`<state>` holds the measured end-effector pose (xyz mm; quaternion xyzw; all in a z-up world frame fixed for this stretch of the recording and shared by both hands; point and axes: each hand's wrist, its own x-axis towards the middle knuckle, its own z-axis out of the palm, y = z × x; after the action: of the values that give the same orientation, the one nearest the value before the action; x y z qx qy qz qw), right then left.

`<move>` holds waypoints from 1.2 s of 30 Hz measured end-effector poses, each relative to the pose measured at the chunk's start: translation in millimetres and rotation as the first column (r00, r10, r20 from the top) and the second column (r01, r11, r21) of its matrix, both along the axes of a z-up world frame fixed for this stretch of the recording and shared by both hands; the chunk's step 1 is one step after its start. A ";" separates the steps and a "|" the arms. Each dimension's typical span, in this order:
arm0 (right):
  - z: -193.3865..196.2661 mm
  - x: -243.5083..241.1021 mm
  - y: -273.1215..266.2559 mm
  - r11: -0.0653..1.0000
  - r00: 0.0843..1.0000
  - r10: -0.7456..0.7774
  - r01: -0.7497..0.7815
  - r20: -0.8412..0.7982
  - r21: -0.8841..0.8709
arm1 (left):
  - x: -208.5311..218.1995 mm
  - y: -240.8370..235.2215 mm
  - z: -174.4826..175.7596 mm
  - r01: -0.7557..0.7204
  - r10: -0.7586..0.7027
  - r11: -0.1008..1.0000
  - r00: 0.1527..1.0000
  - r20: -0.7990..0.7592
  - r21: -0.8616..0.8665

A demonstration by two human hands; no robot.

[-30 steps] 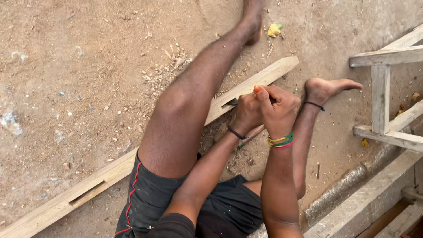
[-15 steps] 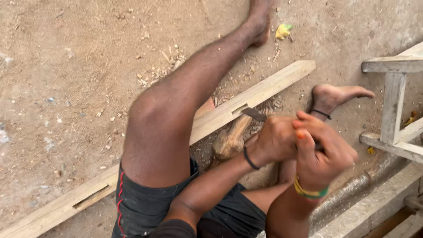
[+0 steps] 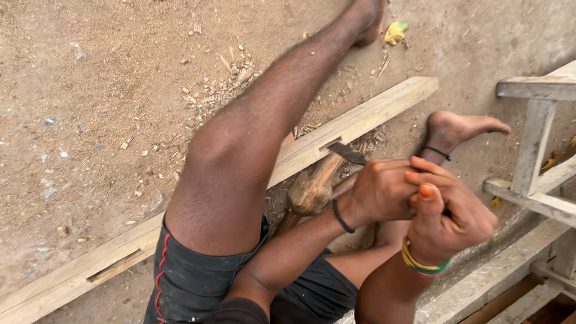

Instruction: The person sits on the ground and uses a wooden mallet to strike a chisel, carving a rectangular notch into a piece of lumber. The person repeatedly positions the chisel and strikes it to remove wood chips and deepen the cut.

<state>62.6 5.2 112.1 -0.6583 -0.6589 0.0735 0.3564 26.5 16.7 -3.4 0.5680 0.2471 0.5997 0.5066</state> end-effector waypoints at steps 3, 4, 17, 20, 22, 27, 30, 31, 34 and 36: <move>2.5 -5.3 7.7 0.995 0.999 -0.005 0.009 0.041 -0.102 | -0.9 -0.7 -5.8 0.018 -0.020 0.998 0.999 -0.032 -0.056; 8.7 -4.4 10.2 0.986 0.995 -0.001 0.017 0.098 -0.164 | 0.5 -1.0 -6.3 0.032 -0.036 0.995 0.999 -0.041 -0.090; 60.5 -1.9 51.4 0.878 0.937 0.232 -0.088 0.259 -0.471 | -15.9 14.7 6.3 0.094 -0.102 0.985 0.994 -0.049 -0.144; 26.2 7.5 51.9 0.794 0.933 0.288 -0.108 0.214 -0.599 | -13.2 11.2 -6.2 0.037 -0.046 0.992 0.996 -0.073 -0.119; 21.5 8.4 48.3 0.762 0.912 0.324 -0.094 0.253 -0.640 | -12.9 12.1 -13.6 0.023 -0.038 0.991 0.992 -0.118 -0.131; 49.4 8.4 38.9 0.783 0.915 0.305 -0.082 0.266 -0.617 | -16.5 4.6 7.0 0.019 -0.024 0.997 0.998 -0.064 -0.071; 71.2 14.8 39.6 0.820 0.902 0.279 -0.045 0.329 -0.571 | -27.1 8.8 13.1 0.047 -0.059 0.990 0.994 -0.088 -0.130; 84.5 22.5 42.3 0.791 0.891 0.325 -0.073 0.317 -0.608 | -28.8 10.8 13.9 0.046 -0.062 0.988 0.992 -0.106 -0.146; 117.8 48.9 60.6 0.708 0.850 0.447 -0.146 0.279 -0.691 | -26.2 11.1 19.7 0.036 -0.047 0.993 0.994 -0.097 -0.110; 106.1 55.8 68.8 0.710 0.848 0.461 -0.175 0.262 -0.683 | -23.7 8.7 20.5 0.016 -0.024 0.997 0.995 -0.093 -0.080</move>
<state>118.4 73.9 218.2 -0.6121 -0.7598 0.2123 -0.0540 2.8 25.4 17.1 0.5775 0.2885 0.5569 0.5226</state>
